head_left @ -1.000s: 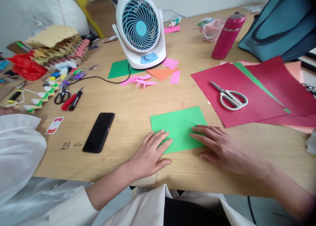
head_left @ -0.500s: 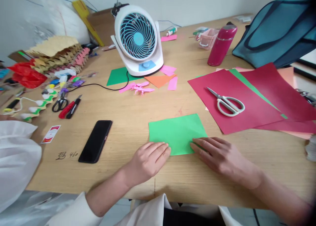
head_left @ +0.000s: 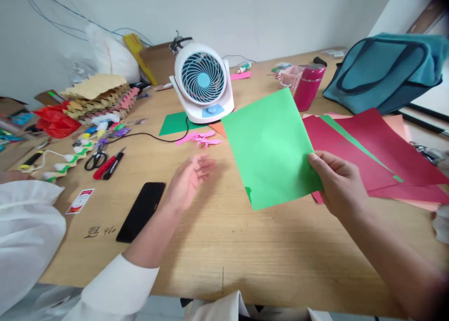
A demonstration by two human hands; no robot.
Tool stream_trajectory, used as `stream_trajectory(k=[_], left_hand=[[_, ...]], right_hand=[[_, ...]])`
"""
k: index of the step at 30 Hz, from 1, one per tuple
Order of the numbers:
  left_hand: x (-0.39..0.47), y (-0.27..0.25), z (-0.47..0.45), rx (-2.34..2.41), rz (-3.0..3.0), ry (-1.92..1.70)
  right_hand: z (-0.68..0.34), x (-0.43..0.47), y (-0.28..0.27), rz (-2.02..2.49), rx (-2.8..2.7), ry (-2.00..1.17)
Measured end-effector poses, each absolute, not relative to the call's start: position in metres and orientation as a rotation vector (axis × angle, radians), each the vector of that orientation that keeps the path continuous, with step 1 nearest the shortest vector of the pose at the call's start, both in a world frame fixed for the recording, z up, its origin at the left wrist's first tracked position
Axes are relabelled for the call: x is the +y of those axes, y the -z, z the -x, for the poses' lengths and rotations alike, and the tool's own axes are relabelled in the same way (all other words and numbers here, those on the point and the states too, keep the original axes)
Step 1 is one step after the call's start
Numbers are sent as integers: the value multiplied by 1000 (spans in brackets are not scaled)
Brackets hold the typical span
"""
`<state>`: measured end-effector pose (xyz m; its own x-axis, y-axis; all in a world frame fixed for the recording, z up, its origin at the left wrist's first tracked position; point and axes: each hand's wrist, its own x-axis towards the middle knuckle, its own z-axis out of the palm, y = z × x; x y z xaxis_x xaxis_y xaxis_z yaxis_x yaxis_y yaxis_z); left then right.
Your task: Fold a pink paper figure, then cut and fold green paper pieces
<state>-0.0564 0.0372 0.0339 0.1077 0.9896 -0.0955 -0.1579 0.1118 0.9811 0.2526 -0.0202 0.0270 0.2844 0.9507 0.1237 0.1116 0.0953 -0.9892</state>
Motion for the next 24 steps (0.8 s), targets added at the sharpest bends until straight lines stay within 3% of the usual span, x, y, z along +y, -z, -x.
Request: stream_trajectory(k=[6,11,16,24], left_hand=[[38,-2,19,889,-783,-751],[52,3,-7,779,-637,-708],[58,13,-22,724,-513,-924],[46,25,-31,844,-486,-1004]], right_hand=[[-244,-14,-9,1249,-762,-1184],[-245,-15,-3,1253,-746,-1253],[-243,-18,7,1251,-845,-1352],[-229,-27,12,1358,-1155,-1062]])
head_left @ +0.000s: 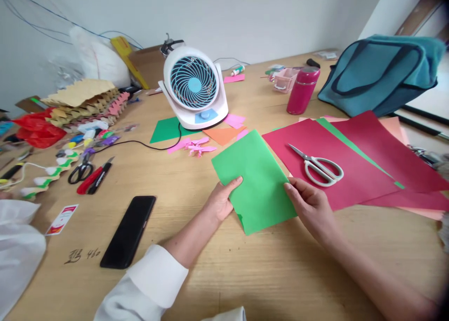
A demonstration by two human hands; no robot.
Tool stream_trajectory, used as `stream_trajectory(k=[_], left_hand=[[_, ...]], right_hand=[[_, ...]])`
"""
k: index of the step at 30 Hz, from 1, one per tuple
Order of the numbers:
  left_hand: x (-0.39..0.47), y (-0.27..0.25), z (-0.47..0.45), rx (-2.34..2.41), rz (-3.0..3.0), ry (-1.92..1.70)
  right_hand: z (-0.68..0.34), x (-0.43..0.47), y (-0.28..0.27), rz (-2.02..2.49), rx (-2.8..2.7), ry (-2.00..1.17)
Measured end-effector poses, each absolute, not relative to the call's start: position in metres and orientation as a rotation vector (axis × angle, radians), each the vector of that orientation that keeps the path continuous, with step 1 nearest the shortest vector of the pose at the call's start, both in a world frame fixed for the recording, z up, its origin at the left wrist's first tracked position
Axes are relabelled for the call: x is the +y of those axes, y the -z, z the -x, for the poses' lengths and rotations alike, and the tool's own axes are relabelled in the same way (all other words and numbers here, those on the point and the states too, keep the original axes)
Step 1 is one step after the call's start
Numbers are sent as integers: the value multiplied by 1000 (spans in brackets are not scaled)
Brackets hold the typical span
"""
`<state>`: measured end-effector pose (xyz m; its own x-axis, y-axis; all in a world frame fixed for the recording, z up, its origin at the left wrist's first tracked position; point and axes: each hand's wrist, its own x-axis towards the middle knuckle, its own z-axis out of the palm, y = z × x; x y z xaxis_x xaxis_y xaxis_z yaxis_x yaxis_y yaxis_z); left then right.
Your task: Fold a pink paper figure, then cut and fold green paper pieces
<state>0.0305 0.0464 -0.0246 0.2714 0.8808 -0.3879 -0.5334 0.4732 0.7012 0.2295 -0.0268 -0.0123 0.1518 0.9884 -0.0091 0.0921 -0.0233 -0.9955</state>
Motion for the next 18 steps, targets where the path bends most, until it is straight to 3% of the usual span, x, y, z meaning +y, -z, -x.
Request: stream_trajectory(k=[12,18], left_hand=[[38,22,-32,931,-632,-951],[34,23,-34,942,-703,-953]], right_hand=[[-239,-25,23,1512,-1433,-850],[-278,-15,15,1655,-1632,-230]])
